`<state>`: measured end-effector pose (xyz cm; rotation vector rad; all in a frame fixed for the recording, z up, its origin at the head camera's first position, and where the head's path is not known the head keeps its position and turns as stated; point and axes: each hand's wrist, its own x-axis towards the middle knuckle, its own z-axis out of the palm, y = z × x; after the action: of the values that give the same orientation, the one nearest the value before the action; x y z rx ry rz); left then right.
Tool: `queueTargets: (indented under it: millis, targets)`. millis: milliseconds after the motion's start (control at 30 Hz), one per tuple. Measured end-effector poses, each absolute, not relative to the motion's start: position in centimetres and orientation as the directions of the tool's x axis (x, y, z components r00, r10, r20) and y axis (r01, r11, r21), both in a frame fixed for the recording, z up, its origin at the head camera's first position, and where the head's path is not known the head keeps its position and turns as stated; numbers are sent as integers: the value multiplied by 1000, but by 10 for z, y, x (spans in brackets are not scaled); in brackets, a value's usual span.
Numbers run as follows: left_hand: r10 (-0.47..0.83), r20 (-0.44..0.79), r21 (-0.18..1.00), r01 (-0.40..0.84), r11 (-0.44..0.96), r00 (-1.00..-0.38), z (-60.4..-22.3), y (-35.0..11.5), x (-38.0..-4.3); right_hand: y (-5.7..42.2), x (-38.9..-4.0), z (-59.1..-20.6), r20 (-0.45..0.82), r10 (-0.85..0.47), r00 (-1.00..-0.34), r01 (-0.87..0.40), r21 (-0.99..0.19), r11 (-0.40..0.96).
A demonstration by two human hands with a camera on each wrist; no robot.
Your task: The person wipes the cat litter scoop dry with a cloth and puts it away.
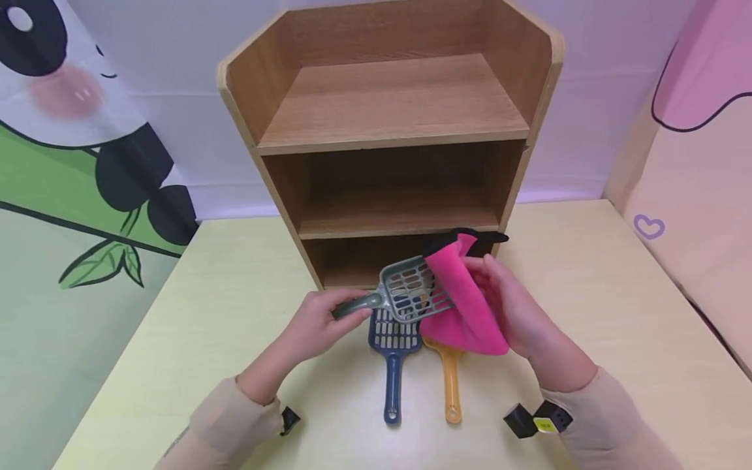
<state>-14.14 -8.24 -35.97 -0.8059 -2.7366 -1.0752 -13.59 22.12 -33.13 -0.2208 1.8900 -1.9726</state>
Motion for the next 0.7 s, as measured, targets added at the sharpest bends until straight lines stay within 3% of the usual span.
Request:
queueTargets:
  millis: [100,300,567,700]
  targets:
    - [440,264,629,499,596,-858,-360,-82,-144,217,-137,-338,-173,-413,-894,177,-984,31]
    - [445,238,668,478,570,-863,-361,-81,-147,203,-144,-352,-181,-338,-923,117,-973,199]
    - [416,332,694,518,500,-847,-369,-76,-154,194,-149,-360,-255,-158,-954,210,-944,254]
    - [408,361,653,540,531,-838,-370,-74,-155,193,-150,-362,-260,-97,-961,230,-942,244]
